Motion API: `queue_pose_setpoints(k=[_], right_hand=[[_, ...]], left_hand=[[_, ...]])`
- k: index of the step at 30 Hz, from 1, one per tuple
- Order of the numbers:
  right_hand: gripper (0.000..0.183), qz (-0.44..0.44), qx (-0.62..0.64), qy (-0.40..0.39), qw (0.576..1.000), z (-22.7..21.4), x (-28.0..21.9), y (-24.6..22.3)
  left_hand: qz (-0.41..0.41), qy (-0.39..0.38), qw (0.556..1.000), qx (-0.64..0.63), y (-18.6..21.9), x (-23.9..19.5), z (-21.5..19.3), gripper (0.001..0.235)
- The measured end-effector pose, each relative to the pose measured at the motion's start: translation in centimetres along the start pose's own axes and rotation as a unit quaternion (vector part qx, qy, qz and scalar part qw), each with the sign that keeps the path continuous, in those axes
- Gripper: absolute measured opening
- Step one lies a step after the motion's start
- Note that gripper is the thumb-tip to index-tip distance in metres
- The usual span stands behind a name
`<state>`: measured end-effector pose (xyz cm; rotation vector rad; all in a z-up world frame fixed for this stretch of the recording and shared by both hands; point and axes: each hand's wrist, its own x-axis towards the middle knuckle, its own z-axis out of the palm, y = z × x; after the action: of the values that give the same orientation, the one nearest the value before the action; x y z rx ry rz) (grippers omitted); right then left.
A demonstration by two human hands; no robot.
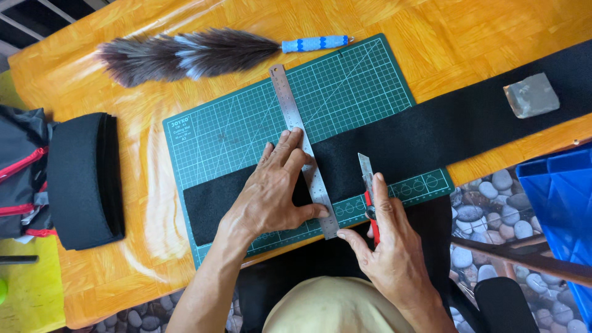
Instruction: The person measures a piece of black fabric on a green cutting mat using a metal ruler. They then use a red utility knife to cut the fabric along the ruler's edge, creating a straight cut.
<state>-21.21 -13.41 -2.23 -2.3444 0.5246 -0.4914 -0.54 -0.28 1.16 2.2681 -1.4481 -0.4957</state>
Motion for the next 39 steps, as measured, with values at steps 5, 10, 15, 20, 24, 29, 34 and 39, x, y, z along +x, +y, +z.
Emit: queue_pose_setpoints(k=[5, 10, 15, 20, 24, 29, 34, 39], right_hand=[[0.091, 0.062, 0.102, 0.012, 0.993, -0.7, -0.1, 0.4], [0.067, 0.193, 0.309, -0.021, 0.931, -3.0, 1.6, -1.7], [0.059, 0.173, 0.296, -0.085, 0.935, -2.9, 4.3, -3.1], [0.066, -0.001, 0.098, -0.151, 0.984, -0.6, 6.4, -2.6], [0.066, -0.025, 0.041, -0.148, 0.988, -0.1, 7.3, -3.2], [0.064, 0.011, 0.001, -0.196, 0.981, 0.2, 7.9, -3.4], [0.064, 0.014, 0.0, -0.194, 0.981, 0.7, 7.8, -3.3], [0.064, 0.008, 0.007, -0.178, 0.984, 0.7, 7.6, -4.0]], left_hand=[[-0.008, 0.001, 1.0, -0.002, 0.0, 0.1, 0.1, 0.082], [-0.005, 0.008, 1.0, 0.004, 0.0, 0.1, 0.1, 0.083], [-0.013, 0.0, 1.0, -0.007, 0.1, 0.1, -0.2, 0.079], [-0.002, 0.01, 1.0, 0.007, 0.3, 0.1, -0.3, 0.086], [0.006, 0.013, 1.0, 0.025, 0.0, 0.0, 0.0, 0.081], [0.02, 0.011, 0.999, 0.037, -0.7, 0.0, 0.5, 0.098], [0.028, 0.019, 0.999, 0.02, -1.0, -0.1, 0.7, 0.086], [0.026, 0.026, 0.999, 0.014, -0.7, -0.1, 0.6, 0.087]])
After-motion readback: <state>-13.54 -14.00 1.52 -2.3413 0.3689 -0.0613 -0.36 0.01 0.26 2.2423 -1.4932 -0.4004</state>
